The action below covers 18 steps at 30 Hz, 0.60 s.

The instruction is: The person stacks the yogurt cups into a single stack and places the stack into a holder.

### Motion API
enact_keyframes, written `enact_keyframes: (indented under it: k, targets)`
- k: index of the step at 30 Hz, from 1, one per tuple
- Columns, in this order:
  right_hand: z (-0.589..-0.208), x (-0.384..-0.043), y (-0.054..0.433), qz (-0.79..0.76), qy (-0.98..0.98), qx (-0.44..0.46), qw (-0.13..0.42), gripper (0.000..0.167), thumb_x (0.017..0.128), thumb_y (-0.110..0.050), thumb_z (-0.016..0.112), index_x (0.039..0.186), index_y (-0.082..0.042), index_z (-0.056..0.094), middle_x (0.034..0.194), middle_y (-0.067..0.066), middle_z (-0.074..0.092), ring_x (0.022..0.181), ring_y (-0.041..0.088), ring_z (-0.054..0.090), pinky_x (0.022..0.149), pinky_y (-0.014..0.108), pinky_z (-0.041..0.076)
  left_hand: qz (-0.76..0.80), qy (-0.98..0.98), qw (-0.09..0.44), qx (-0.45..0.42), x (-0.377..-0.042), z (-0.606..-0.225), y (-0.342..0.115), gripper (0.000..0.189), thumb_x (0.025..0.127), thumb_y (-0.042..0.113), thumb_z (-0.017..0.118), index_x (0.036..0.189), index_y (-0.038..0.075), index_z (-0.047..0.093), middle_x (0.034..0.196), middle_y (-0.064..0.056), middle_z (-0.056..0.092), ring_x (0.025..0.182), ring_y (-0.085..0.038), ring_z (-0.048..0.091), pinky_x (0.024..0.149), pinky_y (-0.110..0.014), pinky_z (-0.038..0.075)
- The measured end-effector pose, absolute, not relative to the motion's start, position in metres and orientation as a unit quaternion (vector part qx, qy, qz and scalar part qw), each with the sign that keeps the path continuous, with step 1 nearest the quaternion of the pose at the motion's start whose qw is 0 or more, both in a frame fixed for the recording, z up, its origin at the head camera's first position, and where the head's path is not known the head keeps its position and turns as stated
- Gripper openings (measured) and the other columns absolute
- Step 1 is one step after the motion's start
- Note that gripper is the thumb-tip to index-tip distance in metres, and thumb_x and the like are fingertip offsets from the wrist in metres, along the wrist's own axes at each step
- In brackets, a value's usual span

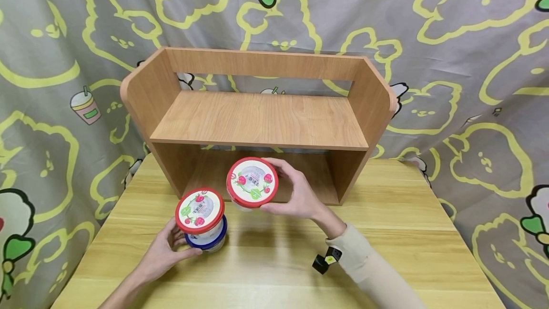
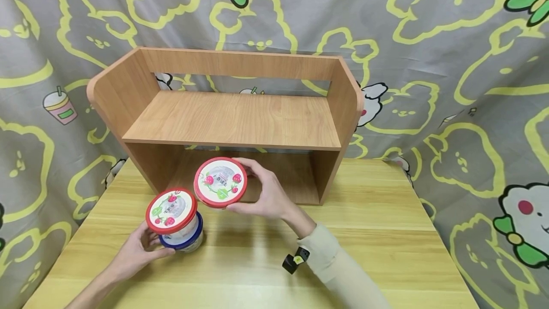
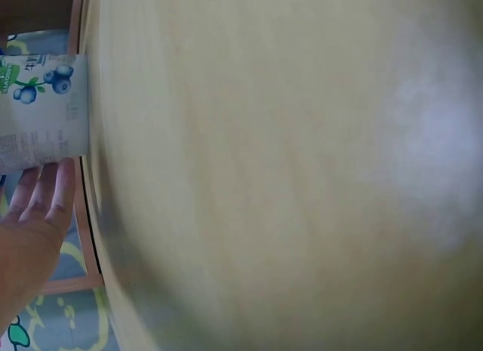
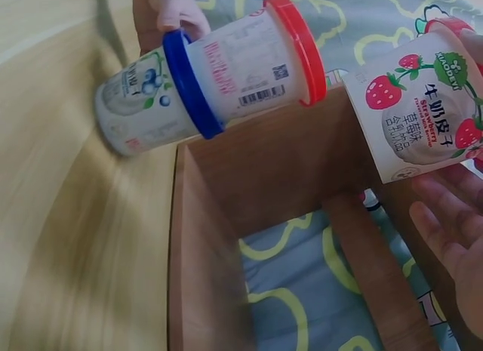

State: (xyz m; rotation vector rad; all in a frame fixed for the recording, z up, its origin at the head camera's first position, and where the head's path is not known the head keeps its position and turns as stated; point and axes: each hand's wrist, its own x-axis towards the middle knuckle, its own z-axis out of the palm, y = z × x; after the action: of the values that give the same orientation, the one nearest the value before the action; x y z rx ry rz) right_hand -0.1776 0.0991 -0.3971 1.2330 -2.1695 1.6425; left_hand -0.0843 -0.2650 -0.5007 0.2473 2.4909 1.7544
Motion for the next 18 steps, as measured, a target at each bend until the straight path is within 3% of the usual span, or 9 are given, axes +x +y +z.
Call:
enact_keyframes:
  k: [4,11,18]
  targets:
    - [-0.392,-0.179,0.095,0.550,-0.722,0.412,0.078,0.095,0.070,-0.012,0.094,0.154,-0.013,0.049,0.141,0.010,0.066,0.125,0.017,0.064,0.108,0.033,0.056,0.576,0.812,0.036,0.085,-0.083,-0.501,-0.265,0.093,0.082,0.005,0.089,0.156,-0.005,0.034,0.143,-0.034,0.057,0.114,0.011,0.061,0.096,-0.014,0.057]
    - [-0.386,-0.182,0.091,0.547,-0.725,0.412,0.072,0.093,0.074,-0.021,0.095,0.154,-0.015,0.048,0.143,0.008,0.065,0.127,0.018,0.063,0.108,0.035,0.056,0.574,0.814,0.046,0.074,-0.084,-0.500,-0.265,0.093,0.083,0.007,0.088,0.157,-0.003,0.033,0.145,-0.032,0.057,0.113,0.011,0.060,0.096,-0.015,0.057]
    - [-0.380,-0.181,0.081,0.541,-0.724,0.421,0.071,0.097,0.070,-0.012,0.095,0.155,-0.014,0.048,0.143,0.008,0.065,0.128,0.018,0.063,0.109,0.035,0.056,0.575,0.814,0.049,0.071,-0.083,-0.500,-0.264,0.093,0.084,0.008,0.088,0.158,-0.002,0.032,0.146,-0.032,0.057,0.113,0.011,0.061,0.096,-0.015,0.057]
